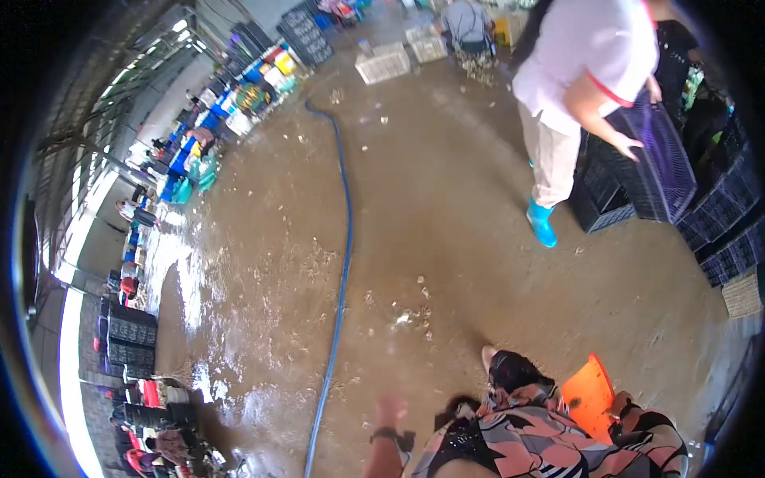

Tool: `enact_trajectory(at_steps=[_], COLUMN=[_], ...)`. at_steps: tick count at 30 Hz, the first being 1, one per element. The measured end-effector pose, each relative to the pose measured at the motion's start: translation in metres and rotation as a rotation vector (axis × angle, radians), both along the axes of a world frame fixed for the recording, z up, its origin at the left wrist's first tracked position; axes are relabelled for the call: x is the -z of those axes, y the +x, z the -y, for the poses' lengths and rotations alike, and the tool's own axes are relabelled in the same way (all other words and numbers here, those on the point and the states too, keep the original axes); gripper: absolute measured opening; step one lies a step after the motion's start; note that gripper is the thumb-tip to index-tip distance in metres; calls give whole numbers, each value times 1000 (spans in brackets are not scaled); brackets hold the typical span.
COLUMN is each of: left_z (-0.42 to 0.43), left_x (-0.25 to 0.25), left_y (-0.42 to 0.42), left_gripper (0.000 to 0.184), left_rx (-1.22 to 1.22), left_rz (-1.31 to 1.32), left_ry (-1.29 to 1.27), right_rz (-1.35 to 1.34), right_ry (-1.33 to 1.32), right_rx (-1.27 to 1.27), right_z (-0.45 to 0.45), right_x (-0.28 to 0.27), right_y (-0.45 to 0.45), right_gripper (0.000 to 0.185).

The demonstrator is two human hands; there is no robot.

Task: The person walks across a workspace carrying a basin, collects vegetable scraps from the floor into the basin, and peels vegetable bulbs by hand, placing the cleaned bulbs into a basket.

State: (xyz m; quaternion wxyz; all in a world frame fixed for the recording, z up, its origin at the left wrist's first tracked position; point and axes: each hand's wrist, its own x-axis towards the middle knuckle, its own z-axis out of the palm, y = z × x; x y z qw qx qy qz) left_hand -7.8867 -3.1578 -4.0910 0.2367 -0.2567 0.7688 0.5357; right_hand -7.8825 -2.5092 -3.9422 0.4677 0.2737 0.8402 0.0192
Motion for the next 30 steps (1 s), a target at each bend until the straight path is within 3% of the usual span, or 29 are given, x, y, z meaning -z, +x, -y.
enact_trajectory(at_steps=[2, 3, 5, 7, 10, 11, 13, 16, 17, 18, 20, 22, 23, 25, 26, 29, 30], left_z=[-7, 22, 68, 109, 173, 200, 242, 191, 158, 124, 58, 7, -2, -16, -13, 19, 42], left_x=[-55, -34, 16, 83, 145, 196, 316, 419, 439, 448, 447, 444, 482, 624, 729, 1101, 1231], left_y=[-115, -115, -98, -158, -228, -296, -475, -893, -1017, -1129, -1304, -1396, -1406, -1419, -1395, -1301, -1257], left_gripper=[28, 30, 32, 33, 34, 35, 33, 30, 29, 28, 27, 29, 31, 38, 42, 29, 25], left_rx=[-581, -652, -845, -788, -711, -659, -449, 522, 584, 547, 303, -124, -112, -74, -62, -133, -192], left_rz=[747, 946, 1109, 1169, 1273, 1293, 1142, 516, 294, 107, -76, 47, 36, 14, 121, 351, 437], left_ry=[85, 58, 112, 175, 294, 352, 273, -324, -375, -336, -25, 418, 544, 793, 772, 643, 540], right_rz=[26, 40, 42, 30, -4, -12, -32, -52, -66, -76, -90, -85, -89, -71, -58, -67, -163], right_ry=[-2, -11, -14, -24, -33, -24, -25, -46, -51, -59, -61, -62, -57, -22, 14, 130, 53], right_rx=[-3, -4, 2, 4, -7, -2, 18, 102, 125, 144, 174, 182, 176, 165, 161, 154, 300], right_z=[16, 26, 47, 68, 98, 115, 154, 203, 213, 224, 242, 249, 243, 213, 187, 105, 107], right_x=[57, 88, 158, 219, 298, 324, 377, 447, 477, 503, 563, 634, 687, 817, 886, 1133, 1262], right_y=[-115, -176, -286, -369, -497, -553, -669, -814, -864, -911, -987, -1025, -1025, -999, -987, -991, -1035], right_gripper=[31, 31, 31, 30, 30, 30, 29, 29, 29, 28, 28, 28, 28, 27, 27, 26, 23])
